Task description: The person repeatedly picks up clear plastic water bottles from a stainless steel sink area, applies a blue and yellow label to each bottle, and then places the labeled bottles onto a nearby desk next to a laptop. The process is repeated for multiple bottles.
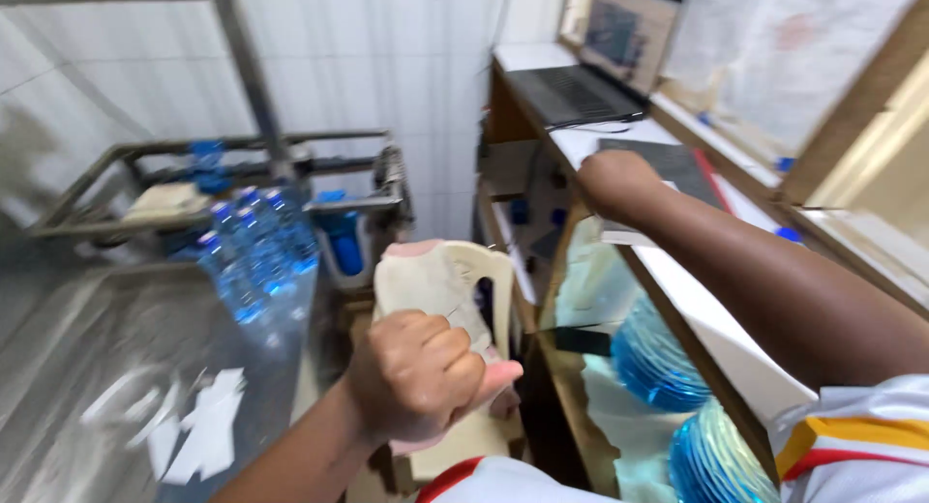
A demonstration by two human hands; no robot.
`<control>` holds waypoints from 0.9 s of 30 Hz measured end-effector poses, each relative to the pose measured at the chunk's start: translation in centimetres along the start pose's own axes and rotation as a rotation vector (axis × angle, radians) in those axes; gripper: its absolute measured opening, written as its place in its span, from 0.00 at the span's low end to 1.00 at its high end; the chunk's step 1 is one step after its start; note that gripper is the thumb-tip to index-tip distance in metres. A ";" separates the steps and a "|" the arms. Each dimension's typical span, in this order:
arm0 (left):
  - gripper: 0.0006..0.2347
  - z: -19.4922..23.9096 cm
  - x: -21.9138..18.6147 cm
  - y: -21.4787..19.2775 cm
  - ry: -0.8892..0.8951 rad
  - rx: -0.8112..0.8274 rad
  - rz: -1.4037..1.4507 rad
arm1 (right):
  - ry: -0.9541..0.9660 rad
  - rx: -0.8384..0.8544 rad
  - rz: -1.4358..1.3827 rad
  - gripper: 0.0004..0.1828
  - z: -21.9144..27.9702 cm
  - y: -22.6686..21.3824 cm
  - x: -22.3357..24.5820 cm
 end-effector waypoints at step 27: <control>0.13 13.3 10.7 -1.3 -0.964 0.212 -0.023 | 0.468 0.641 0.154 0.27 -0.1 4.8 -11.8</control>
Point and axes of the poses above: each hand's wrist, its own z-axis away from the middle knuckle, its own y-axis out of the palm, x = y × z, the point moved 2 cm from there along -z, towards the middle knuckle, and after that the axes turned 7 degrees about -x, right-handed, at the moved point
